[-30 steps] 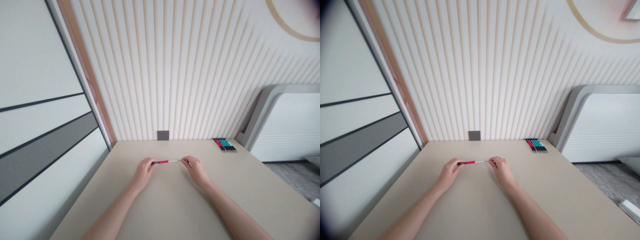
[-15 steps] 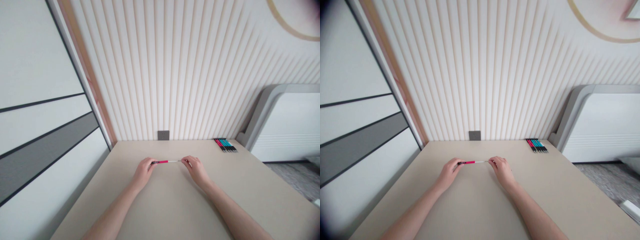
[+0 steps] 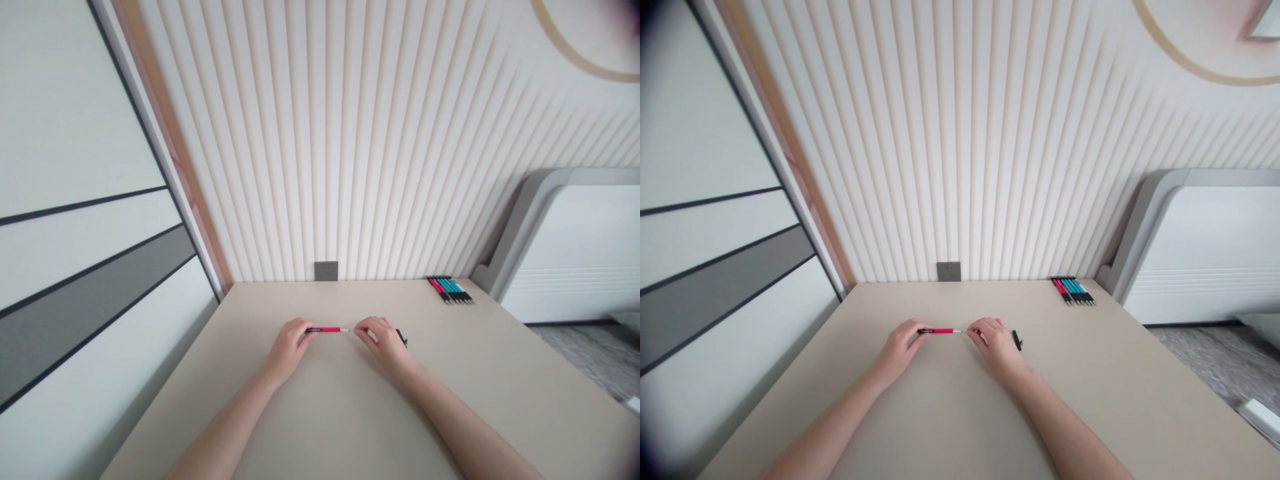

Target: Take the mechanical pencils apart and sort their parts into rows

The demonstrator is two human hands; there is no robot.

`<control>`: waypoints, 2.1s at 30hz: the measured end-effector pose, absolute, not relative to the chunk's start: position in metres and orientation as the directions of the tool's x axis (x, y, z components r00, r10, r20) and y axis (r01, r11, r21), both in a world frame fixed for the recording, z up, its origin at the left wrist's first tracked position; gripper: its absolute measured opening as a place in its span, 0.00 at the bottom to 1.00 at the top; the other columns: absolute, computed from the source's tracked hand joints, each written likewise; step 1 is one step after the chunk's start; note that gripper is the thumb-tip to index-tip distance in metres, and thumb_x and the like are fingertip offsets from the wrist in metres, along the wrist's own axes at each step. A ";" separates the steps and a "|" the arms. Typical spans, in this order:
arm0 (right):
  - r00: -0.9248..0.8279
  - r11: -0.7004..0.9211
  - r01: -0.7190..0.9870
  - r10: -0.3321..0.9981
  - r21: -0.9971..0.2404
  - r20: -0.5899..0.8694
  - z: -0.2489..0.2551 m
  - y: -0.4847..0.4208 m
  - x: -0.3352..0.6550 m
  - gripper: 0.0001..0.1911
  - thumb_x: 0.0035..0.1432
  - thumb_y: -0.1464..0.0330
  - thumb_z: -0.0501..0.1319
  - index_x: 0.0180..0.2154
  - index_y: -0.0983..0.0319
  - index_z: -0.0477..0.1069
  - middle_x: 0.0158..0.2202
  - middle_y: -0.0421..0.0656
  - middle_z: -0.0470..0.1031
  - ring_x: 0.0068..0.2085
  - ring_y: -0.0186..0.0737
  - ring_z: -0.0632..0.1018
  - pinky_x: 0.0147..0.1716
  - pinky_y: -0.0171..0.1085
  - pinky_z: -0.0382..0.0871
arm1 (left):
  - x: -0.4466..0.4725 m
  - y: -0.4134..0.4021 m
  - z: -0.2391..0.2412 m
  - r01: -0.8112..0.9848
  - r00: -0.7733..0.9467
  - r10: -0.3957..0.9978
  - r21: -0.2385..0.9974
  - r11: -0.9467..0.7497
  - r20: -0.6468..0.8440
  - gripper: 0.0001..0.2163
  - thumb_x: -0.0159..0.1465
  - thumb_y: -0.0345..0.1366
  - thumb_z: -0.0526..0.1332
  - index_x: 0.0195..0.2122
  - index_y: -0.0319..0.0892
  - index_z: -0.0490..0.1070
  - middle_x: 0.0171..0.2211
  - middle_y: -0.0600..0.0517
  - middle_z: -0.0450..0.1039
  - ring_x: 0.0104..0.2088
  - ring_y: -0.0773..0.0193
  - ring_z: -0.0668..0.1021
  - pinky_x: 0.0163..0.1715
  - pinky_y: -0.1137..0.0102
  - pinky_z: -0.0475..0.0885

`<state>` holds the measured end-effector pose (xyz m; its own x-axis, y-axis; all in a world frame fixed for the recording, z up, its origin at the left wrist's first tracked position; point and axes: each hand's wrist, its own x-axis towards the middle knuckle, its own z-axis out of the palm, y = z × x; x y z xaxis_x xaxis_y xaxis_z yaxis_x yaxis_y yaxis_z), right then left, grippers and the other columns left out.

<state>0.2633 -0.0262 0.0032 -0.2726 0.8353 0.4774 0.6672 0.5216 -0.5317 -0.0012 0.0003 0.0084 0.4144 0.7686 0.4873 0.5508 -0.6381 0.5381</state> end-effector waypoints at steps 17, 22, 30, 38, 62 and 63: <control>0.177 -0.172 0.976 0.984 -0.135 0.030 0.016 -0.018 0.308 0.14 0.62 0.64 0.56 0.47 0.59 0.74 0.42 0.51 0.76 0.46 0.50 0.75 0.47 0.47 0.59 | -0.001 0.002 0.005 0.546 0.416 0.780 0.558 -0.626 0.468 0.05 0.66 0.34 0.57 0.39 0.44 0.72 0.36 0.51 0.75 0.38 0.61 0.76 0.42 0.67 0.70; 0.122 -0.117 0.968 0.992 -0.221 0.009 0.012 -0.016 0.308 0.14 0.61 0.69 0.53 0.45 0.58 0.75 0.44 0.50 0.76 0.47 0.49 0.76 0.46 0.47 0.60 | -0.001 0.001 0.008 0.549 0.415 0.784 0.561 -0.620 0.461 0.06 0.67 0.36 0.56 0.39 0.44 0.72 0.36 0.50 0.76 0.39 0.60 0.77 0.42 0.66 0.70; 0.058 0.071 0.268 0.994 -0.961 0.089 0.012 -0.012 0.284 0.19 0.58 0.56 0.58 0.41 0.63 0.73 0.34 0.48 0.79 0.37 0.45 0.80 0.34 0.38 0.68 | -0.001 -0.001 0.010 0.555 0.390 0.798 0.574 -0.602 0.460 0.07 0.67 0.37 0.56 0.39 0.44 0.73 0.36 0.50 0.76 0.39 0.60 0.77 0.42 0.67 0.71; 0.087 0.004 0.037 0.996 -0.999 0.008 0.011 -0.015 0.278 0.17 0.49 0.57 0.65 0.36 0.64 0.73 0.33 0.48 0.80 0.39 0.46 0.80 0.36 0.39 0.67 | -0.002 0.001 0.009 0.571 0.355 0.800 0.565 -0.595 0.484 0.07 0.67 0.37 0.55 0.39 0.44 0.72 0.36 0.49 0.76 0.38 0.60 0.77 0.41 0.66 0.71; -0.106 0.020 0.026 0.994 -0.999 0.017 0.013 -0.030 0.257 0.25 0.48 0.51 0.67 0.39 0.63 0.73 0.35 0.47 0.81 0.41 0.45 0.79 0.43 0.41 0.70 | 0.000 -0.003 0.007 0.527 0.429 0.774 0.566 -0.633 0.466 0.05 0.66 0.35 0.58 0.39 0.44 0.72 0.37 0.50 0.76 0.40 0.60 0.77 0.44 0.66 0.71; -0.114 0.026 0.038 0.993 -0.999 0.021 0.014 -0.030 0.257 0.25 0.48 0.50 0.67 0.40 0.63 0.73 0.35 0.48 0.81 0.40 0.45 0.79 0.42 0.41 0.70 | 0.000 -0.004 0.007 0.524 0.424 0.773 0.568 -0.634 0.472 0.05 0.66 0.35 0.58 0.39 0.44 0.72 0.37 0.50 0.76 0.40 0.60 0.77 0.44 0.66 0.70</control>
<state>0.2567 -0.0299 0.0135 -0.1143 0.9932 0.0211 0.0385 0.0257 -0.9989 0.0000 -0.0036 0.0075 0.4242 0.7730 0.4717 0.5238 -0.6344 0.5685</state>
